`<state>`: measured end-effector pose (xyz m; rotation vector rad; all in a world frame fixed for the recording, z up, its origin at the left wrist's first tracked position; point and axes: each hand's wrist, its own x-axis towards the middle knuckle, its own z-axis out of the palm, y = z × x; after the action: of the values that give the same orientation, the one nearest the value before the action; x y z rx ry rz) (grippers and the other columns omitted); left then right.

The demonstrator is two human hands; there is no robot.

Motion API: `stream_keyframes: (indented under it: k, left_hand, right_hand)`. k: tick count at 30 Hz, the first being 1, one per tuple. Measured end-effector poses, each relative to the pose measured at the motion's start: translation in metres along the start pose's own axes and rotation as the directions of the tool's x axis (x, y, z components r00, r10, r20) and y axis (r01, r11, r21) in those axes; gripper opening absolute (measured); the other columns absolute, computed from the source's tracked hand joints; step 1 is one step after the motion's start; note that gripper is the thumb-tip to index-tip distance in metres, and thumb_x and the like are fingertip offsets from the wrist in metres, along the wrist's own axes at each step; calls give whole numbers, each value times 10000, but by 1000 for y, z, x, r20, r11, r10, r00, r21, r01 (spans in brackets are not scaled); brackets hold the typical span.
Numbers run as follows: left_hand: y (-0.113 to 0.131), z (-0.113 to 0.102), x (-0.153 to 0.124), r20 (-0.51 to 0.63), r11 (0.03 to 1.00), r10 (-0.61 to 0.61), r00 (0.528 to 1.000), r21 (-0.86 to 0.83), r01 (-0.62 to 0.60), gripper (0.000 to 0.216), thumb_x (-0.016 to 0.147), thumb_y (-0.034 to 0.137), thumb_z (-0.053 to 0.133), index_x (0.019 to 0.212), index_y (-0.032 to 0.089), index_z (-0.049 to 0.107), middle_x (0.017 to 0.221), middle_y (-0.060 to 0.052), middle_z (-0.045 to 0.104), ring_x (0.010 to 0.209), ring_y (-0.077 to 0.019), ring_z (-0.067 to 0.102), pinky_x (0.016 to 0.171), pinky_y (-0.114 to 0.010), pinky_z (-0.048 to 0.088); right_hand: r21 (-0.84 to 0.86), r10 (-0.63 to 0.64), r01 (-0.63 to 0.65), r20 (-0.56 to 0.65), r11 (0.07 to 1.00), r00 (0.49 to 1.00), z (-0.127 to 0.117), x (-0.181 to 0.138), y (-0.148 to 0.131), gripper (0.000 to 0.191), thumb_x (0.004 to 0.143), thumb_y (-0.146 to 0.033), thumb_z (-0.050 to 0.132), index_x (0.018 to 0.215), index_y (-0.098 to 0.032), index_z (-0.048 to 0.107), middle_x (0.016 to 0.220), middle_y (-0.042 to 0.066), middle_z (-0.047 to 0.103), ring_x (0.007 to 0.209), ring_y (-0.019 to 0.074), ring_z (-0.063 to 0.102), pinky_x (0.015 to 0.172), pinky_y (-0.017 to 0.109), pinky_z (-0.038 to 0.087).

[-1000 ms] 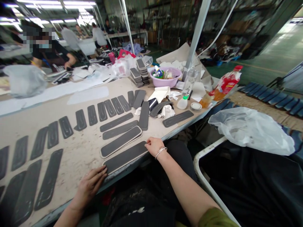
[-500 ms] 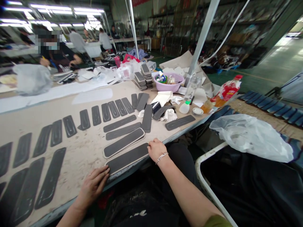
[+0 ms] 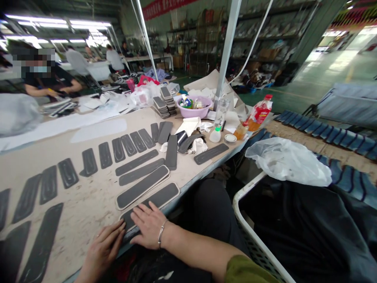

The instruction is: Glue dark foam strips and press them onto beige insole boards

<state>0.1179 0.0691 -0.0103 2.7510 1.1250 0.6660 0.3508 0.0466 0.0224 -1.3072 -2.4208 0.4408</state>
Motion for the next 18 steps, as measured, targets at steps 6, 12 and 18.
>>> stream_keyframes:
  k: [6,12,18]
  left_hand:
    - [6,-2,2,1,998,-57,998,26,57,235,837,232,527,1046,206,629,1099,-85,650,982,-213,618,890,-387,486]
    - [22,-14,9,-67,957,-285,956,-72,280,184,850,244,500,912,193,666,989,-72,683,906,-182,644,838,-340,523]
    - [83,4,55,0,968,-247,969,-55,246,425,884,310,424,1281,169,473,1319,-125,501,1269,-256,402,1013,-453,395]
  right_hand:
    - [-92,202,-202,-13,975,979,-7,-19,55,691,884,-579,331,1402,-122,309,1475,93,253,1371,214,149,1124,409,76]
    - [-194,365,-374,-82,907,927,-9,-33,91,672,879,-490,379,1413,-93,283,1485,119,202,1371,252,148,1111,442,129]
    - [-218,329,-346,-111,912,938,1,-33,90,681,872,-503,361,1412,-94,286,1485,114,205,1374,254,132,1112,451,112]
